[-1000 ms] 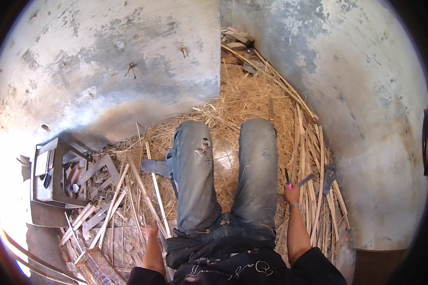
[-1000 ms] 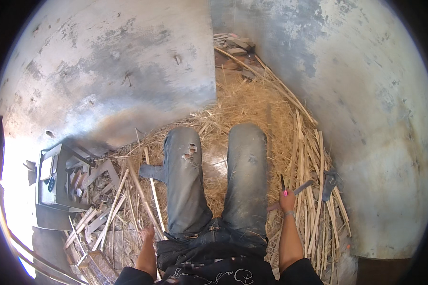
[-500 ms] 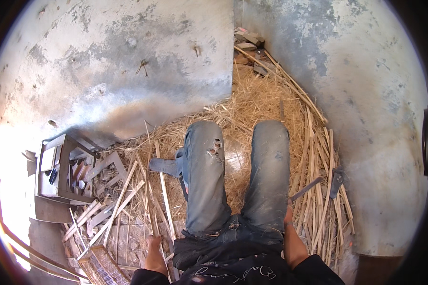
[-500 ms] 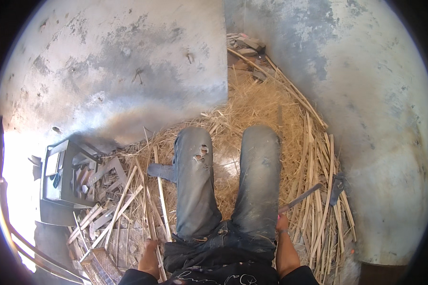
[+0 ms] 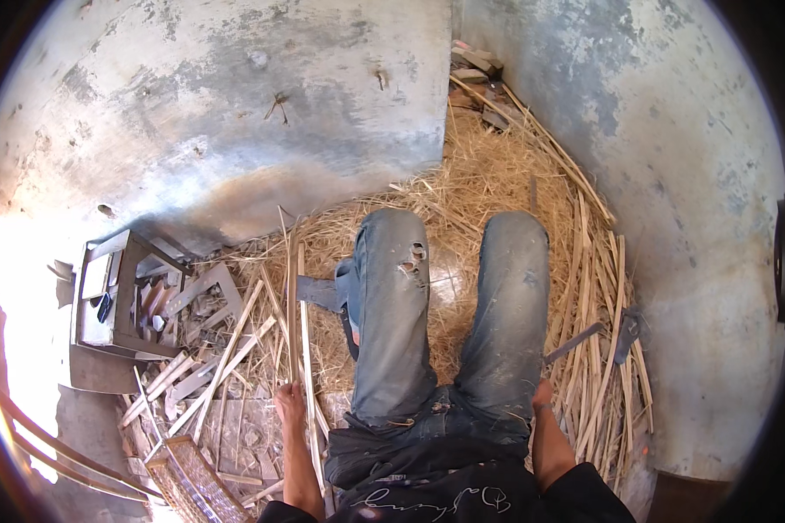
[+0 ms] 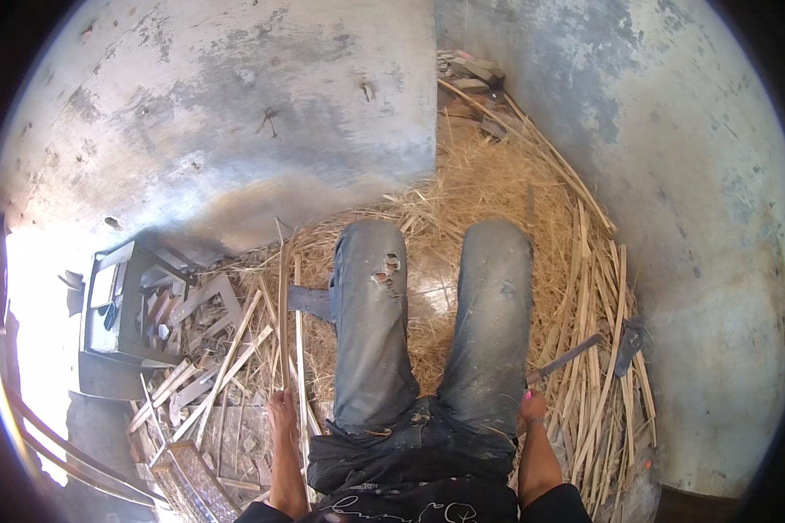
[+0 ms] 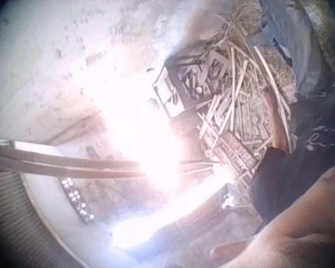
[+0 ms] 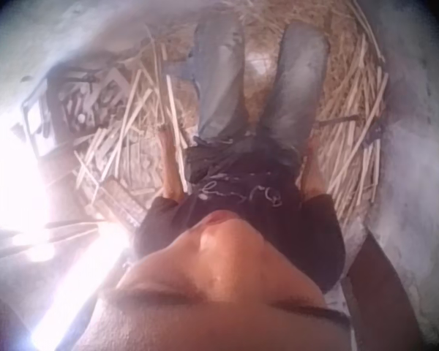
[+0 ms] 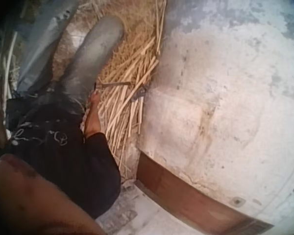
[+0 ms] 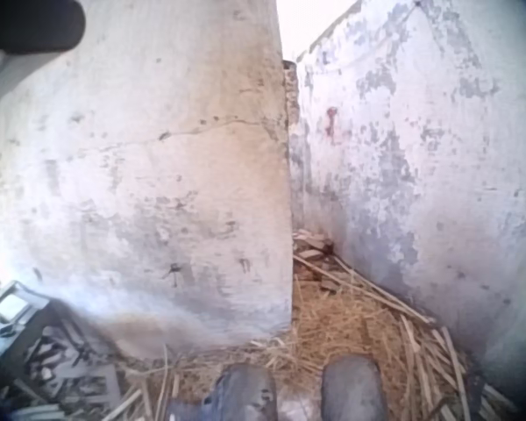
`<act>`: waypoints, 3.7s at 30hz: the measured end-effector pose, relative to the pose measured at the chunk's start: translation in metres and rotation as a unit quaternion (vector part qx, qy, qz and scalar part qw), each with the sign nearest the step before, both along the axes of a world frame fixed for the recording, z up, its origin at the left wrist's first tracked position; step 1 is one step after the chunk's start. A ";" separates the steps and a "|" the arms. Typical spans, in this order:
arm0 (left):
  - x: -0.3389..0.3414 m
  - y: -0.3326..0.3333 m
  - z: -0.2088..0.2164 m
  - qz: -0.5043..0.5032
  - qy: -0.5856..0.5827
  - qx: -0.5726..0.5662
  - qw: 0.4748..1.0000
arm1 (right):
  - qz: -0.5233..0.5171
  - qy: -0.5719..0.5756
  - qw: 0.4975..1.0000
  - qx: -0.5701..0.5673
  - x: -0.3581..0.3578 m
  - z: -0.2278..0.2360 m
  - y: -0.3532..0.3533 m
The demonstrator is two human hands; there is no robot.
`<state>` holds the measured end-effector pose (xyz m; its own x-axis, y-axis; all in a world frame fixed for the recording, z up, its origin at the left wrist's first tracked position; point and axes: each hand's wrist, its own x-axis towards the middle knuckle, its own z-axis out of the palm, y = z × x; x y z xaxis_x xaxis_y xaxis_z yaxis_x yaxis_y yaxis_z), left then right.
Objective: The person sits on the floor and whittles a long bamboo stick using a small knife, shaving off thin strips to smooth and shape the wood.
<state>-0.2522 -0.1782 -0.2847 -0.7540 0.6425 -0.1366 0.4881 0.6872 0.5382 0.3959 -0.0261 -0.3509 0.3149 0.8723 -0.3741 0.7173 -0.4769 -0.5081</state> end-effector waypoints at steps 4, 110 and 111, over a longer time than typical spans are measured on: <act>-0.012 0.030 0.019 -0.075 0.059 0.059 0.994 | 0.015 0.011 1.000 0.020 -0.024 -0.002 0.022; 0.136 0.384 0.510 -0.356 -0.313 0.593 0.651 | -0.001 0.545 0.818 0.182 -0.218 0.320 0.084; 0.135 0.385 0.516 -0.354 -0.314 0.594 0.650 | 0.006 0.542 0.823 0.169 -0.221 0.321 0.082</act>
<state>-0.1171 0.2071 0.2308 -0.2470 0.7312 0.6359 -0.1160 -0.6738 0.7297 0.1749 0.0559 -0.0301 -0.0534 0.9848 -0.1651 -0.2405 -0.1731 -0.9551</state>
